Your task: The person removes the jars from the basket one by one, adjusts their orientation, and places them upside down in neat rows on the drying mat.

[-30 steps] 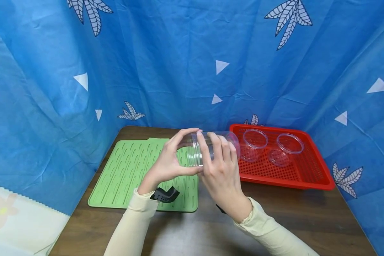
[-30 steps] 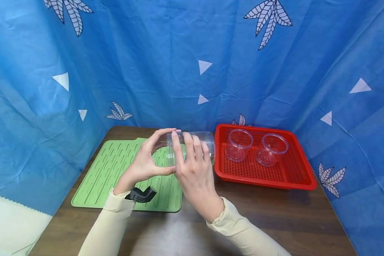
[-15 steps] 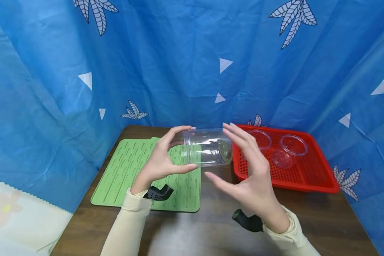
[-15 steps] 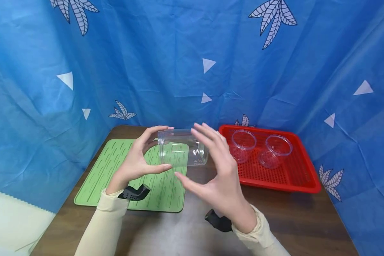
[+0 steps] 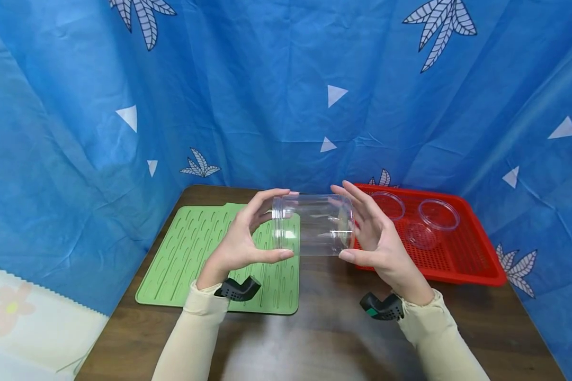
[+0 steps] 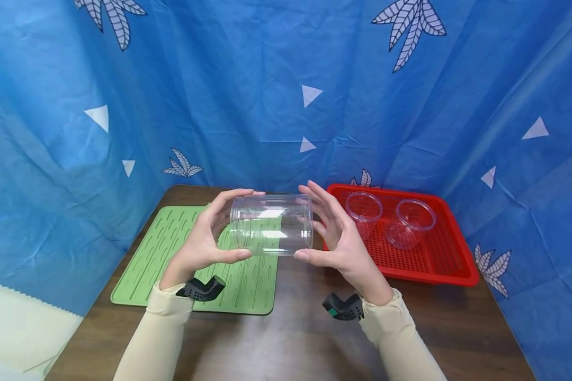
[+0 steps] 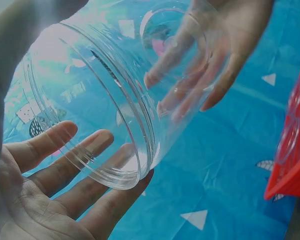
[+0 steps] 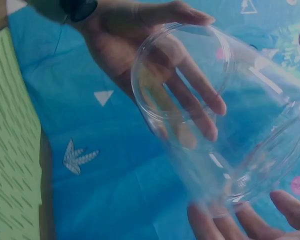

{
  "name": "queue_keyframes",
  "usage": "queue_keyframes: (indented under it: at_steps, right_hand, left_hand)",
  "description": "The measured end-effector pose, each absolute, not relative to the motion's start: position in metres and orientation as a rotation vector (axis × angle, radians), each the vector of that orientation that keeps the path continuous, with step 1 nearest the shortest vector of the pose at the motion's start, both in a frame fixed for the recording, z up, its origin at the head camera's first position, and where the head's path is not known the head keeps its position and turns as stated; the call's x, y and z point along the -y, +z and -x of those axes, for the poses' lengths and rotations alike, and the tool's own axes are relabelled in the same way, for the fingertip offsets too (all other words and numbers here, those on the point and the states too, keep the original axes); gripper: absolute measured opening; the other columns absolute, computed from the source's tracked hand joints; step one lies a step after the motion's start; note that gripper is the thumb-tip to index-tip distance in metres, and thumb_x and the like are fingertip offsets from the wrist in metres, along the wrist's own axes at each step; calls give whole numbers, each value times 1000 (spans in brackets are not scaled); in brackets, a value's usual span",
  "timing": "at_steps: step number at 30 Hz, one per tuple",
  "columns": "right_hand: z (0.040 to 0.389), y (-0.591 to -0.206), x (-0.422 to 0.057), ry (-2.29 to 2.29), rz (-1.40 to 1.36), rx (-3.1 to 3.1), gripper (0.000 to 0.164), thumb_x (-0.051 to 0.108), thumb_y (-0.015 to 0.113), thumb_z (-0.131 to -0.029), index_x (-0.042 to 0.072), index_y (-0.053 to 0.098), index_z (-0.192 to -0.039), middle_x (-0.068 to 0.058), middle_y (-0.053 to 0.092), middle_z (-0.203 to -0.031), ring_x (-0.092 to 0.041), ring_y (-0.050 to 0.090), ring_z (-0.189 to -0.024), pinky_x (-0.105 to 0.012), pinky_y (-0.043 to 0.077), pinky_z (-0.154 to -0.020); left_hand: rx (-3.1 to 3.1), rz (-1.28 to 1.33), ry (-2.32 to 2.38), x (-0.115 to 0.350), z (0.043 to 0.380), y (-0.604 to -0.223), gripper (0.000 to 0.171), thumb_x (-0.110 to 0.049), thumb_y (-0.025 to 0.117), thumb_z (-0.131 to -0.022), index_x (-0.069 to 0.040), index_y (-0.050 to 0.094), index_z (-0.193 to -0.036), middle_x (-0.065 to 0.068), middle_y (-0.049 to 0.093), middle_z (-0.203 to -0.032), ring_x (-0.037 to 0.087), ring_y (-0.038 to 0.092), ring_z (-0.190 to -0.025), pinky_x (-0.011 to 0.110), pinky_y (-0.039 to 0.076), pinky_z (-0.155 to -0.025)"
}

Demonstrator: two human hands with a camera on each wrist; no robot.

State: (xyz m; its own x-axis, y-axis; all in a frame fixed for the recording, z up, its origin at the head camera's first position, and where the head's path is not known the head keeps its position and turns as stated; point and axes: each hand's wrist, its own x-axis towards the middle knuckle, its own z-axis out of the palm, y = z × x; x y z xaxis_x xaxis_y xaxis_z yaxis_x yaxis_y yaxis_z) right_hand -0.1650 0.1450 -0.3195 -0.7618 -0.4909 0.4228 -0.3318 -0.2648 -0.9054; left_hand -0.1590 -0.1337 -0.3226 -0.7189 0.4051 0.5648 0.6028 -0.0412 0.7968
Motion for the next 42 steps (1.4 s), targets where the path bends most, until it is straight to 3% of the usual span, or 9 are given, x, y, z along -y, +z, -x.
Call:
queue_keyframes:
  at_steps: [6, 14, 21, 24, 28, 34, 37, 42]
  right_hand:
    - [166, -324, -143, -2181, 1014, -1780, 93, -19, 69, -76, 9, 31, -156, -20, 36, -154, -46, 40, -135, -47, 43, -106]
    - [167, -326, -141, -2180, 1007, -1798, 88, -16, 72, -79, 8, 33, -154, -20, 39, -151, -44, 44, -133, -46, 44, -105]
    - [171, -325, -140, -2177, 1023, -1799, 86, -13, 72, -80, 8, 34, -154, -21, 40, -151, -44, 44, -132, -48, 44, -104]
    - [173, -325, -141, -2159, 1008, -1824, 85, -12, 73, -81, 9, 35, -154, -19, 41, -150, -45, 47, -130, -47, 45, -103]
    - [178, -327, -144, -2123, 962, -1912, 86, -11, 75, -80, 14, 37, -154, -13, 42, -152, -41, 51, -128, -46, 45, -103]
    - [184, -323, -146, -2062, 944, -2067, 90, -9, 80, -77, 18, 40, -153, -10, 45, -151, -37, 48, -131, -45, 44, -105]
    - [184, -317, -142, -2003, 935, -2148, 88, -5, 81, -78, 20, 42, -152, -9, 47, -148, -35, 47, -132, -41, 44, -105]
    - [189, -305, -129, -1880, 891, -2249, 84, 2, 83, -80, 23, 44, -151, -6, 51, -145, -27, 46, -132, -39, 44, -106]
  left_hand:
    - [2055, 1076, -1907, 134, 158, -321, 89, -10, 89, -70, -5, 43, -146, 13, 50, -145, 28, 45, -136, 58, 36, -107]
    - [2057, 1072, -1917, 135, 158, -321, 92, 5, 84, -67, -4, 41, -147, 14, 49, -146, 29, 43, -137, 59, 35, -107]
    - [2067, 1058, -1932, 135, 159, -323, 95, -33, 88, -76, -8, 37, -151, 12, 45, -150, 26, 39, -140, 56, 35, -110]
    - [2076, 1060, -1929, 136, 159, -325, 97, -38, 86, -78, -10, 34, -154, 11, 43, -152, 27, 37, -140, 55, 33, -111]
    - [2072, 1070, -1929, 140, 160, -331, 97, -31, 85, -81, -13, 27, -157, 12, 36, -156, 29, 34, -142, 58, 30, -112]
    - [2160, 959, -1888, 152, 154, -353, 97, -3, 80, -80, -13, 24, -158, 4, 28, -161, 31, 35, -142, 53, 36, -110]
    - [2254, 857, -1838, 159, 148, -366, 91, -3, 78, -83, -16, 27, -157, 0, 32, -158, 30, 44, -136, 48, 39, -109]
    - [2271, 819, -1700, 170, 137, -386, 78, -3, 75, -87, -8, 35, -153, 10, 37, -154, 30, 42, -138, 53, 38, -108]
